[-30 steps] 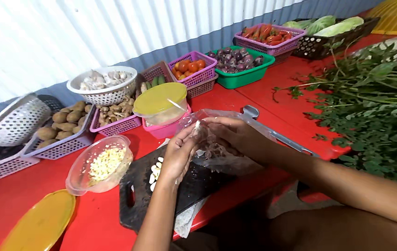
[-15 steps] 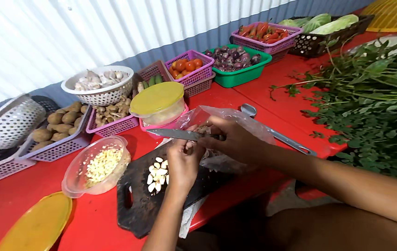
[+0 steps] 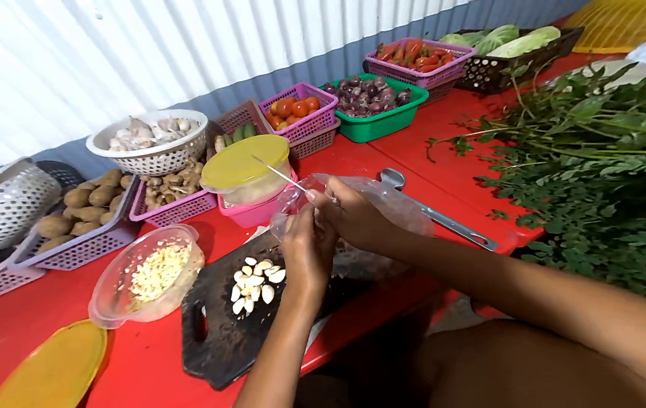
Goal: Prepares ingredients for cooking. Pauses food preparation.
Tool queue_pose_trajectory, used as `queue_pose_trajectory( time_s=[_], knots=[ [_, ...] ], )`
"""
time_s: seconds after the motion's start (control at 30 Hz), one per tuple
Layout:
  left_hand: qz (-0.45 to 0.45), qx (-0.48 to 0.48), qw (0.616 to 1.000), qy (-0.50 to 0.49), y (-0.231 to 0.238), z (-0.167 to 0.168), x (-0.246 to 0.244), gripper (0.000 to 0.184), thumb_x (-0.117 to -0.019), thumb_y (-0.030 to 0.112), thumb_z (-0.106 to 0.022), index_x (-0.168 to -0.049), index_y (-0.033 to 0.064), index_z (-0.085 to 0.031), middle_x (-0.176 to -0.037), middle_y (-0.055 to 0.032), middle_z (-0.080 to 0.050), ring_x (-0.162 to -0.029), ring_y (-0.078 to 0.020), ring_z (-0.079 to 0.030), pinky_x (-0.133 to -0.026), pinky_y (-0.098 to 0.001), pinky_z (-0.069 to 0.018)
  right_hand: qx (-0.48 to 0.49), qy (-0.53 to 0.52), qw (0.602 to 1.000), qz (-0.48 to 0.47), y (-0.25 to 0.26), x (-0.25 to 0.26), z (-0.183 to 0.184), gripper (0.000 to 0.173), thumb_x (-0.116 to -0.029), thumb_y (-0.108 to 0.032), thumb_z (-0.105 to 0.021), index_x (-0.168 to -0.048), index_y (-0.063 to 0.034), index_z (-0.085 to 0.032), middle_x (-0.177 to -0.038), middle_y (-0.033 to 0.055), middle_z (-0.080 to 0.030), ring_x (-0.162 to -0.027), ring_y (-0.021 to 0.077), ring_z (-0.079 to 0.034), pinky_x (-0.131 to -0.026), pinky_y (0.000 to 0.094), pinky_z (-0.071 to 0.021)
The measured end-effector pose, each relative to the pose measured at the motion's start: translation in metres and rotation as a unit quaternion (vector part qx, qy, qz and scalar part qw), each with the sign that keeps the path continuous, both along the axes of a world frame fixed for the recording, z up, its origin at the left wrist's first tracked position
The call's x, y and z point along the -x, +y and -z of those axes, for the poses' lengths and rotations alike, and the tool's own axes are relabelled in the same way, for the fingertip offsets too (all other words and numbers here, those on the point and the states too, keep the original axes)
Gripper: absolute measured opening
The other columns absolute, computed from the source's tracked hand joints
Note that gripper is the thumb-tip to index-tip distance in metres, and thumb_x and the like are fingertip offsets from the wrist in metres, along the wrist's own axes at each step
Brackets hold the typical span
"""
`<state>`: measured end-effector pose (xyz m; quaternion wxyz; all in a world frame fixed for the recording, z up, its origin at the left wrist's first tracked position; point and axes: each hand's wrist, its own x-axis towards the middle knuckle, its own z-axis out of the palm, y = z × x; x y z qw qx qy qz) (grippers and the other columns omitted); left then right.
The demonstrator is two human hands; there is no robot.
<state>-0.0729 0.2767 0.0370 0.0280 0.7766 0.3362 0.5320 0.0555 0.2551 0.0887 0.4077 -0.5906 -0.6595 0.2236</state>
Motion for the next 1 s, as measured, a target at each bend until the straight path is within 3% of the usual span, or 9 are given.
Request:
queue_pose_trajectory(
  time_s=[0.1, 0.23, 0.37, 0.5, 0.57, 0.67, 0.77, 0.9, 1.0],
  knots=[
    [0.011, 0.030, 0.999, 0.003, -0.001, 0.003, 0.002, 0.032, -0.0855, 0.012, -0.073, -0.114, -0.0040, -0.072, -0.095, -0.0133, -0.075, -0.080, -0.0195, -0.070, -0.074, -0.0337, -0.0572, 0.100, 0.076, 0.992, 0.005, 0.000, 0.002, -0.007, 0.046, -0.1116, -0.043, -0.034, -0.102, -0.0019, -0.053, -0.078, 0.0103, -0.051, -0.068, 0.0203, -0.053, -0.064, 0.0382, -0.0463],
    [0.140, 0.185, 0.962, -0.142, 0.000, 0.000, 0.007, 0.027, -0.1005, 0.009, -0.057, -0.124, 0.0002, -0.065, -0.093, -0.0025, -0.073, -0.079, -0.0034, -0.067, -0.073, -0.0212, -0.0566, 0.172, 0.232, 0.956, -0.055, -0.006, -0.005, -0.014, 0.053, -0.1086, -0.056, -0.024, -0.100, -0.0100, -0.049, -0.059, -0.0012, -0.036, -0.041, 0.0061, -0.033, -0.039, 0.0191, -0.0306],
    [0.223, 0.267, 0.902, -0.255, 0.000, 0.000, 0.002, 0.030, -0.1096, 0.018, -0.033, -0.117, 0.0017, -0.057, -0.087, 0.0007, -0.066, -0.077, -0.0059, -0.066, -0.073, -0.0250, -0.0583, 0.054, 0.053, 0.994, -0.085, -0.013, -0.005, -0.012, 0.037, -0.1107, -0.038, -0.041, -0.105, -0.0031, -0.053, -0.073, 0.0044, -0.051, -0.062, 0.0115, -0.051, -0.060, 0.0297, -0.0464],
    [0.197, 0.233, 0.918, -0.253, -0.003, 0.006, -0.001, 0.034, -0.1100, 0.029, -0.029, -0.113, 0.0028, -0.050, -0.083, 0.0035, -0.062, -0.074, -0.0020, -0.063, -0.068, -0.0223, -0.0558, 0.049, -0.052, 0.995, -0.065, -0.017, 0.001, -0.011, 0.045, -0.1071, -0.048, -0.046, -0.112, -0.0052, -0.058, -0.077, 0.0058, -0.058, -0.071, 0.0180, -0.061, -0.068, 0.0407, -0.0520],
    [0.140, 0.196, 0.944, -0.227, -0.005, 0.009, -0.002, 0.034, -0.1086, 0.022, -0.032, -0.117, -0.0050, -0.051, -0.087, -0.0028, -0.063, -0.080, -0.0053, -0.064, -0.074, -0.0255, -0.0563, 0.032, -0.070, 0.995, -0.059, -0.014, 0.006, -0.005, 0.047, -0.1064, -0.053, -0.043, -0.106, -0.0078, -0.058, -0.075, 0.0054, -0.056, -0.071, 0.0202, -0.060, -0.066, 0.0442, -0.0508],
    [-0.031, 0.085, 0.990, -0.104, -0.009, 0.006, -0.005, 0.028, -0.1032, 0.009, -0.045, -0.116, -0.0114, -0.059, -0.095, -0.0183, -0.068, -0.088, -0.0241, -0.069, -0.080, -0.0392, -0.0573, -0.058, -0.077, 0.994, -0.049, -0.008, 0.014, 0.008, 0.044, -0.1080, -0.048, -0.036, -0.096, -0.0104, -0.055, -0.066, 0.0009, -0.048, -0.059, 0.0169, -0.054, -0.054, 0.0403, -0.0467],
    [-0.075, 0.056, 0.994, -0.056, -0.014, 0.005, -0.006, 0.026, -0.1011, 0.009, -0.050, -0.116, -0.0091, -0.061, -0.099, -0.0203, -0.069, -0.089, -0.0298, -0.070, -0.078, -0.0432, -0.0589, -0.086, -0.067, 0.994, -0.031, -0.007, 0.021, 0.007, 0.046, -0.1094, -0.043, -0.030, -0.090, -0.0095, -0.054, -0.065, 0.0007, -0.047, -0.058, 0.0153, -0.052, -0.053, 0.0383, -0.0446],
    [-0.027, 0.088, 0.996, 0.000, -0.024, 0.000, -0.008, 0.026, -0.0982, 0.004, -0.054, -0.115, -0.0113, -0.065, -0.112, -0.0256, -0.068, -0.105, -0.0369, -0.069, -0.089, -0.0469, -0.0571, 0.052, 0.053, 0.997, -0.009, -0.011, 0.019, -0.003, 0.052, -0.1119, -0.044, -0.021, -0.094, -0.0096, -0.055, -0.064, -0.0027, -0.046, -0.051, 0.0068, -0.045, -0.047, 0.0260, -0.0408],
    [0.001, 0.035, 0.999, 0.016, -0.026, 0.007, -0.014, 0.023, -0.0989, 0.003, -0.054, -0.111, -0.0104, -0.067, -0.115, -0.0251, -0.069, -0.107, -0.0379, -0.068, -0.092, -0.0447, -0.0566, 0.208, 0.211, 0.953, 0.060, -0.011, 0.015, -0.010, 0.063, -0.1063, -0.062, -0.016, -0.080, -0.0157, -0.049, -0.051, -0.0031, -0.041, -0.038, 0.0055, -0.036, -0.036, 0.0199, -0.0316]
  ],
)
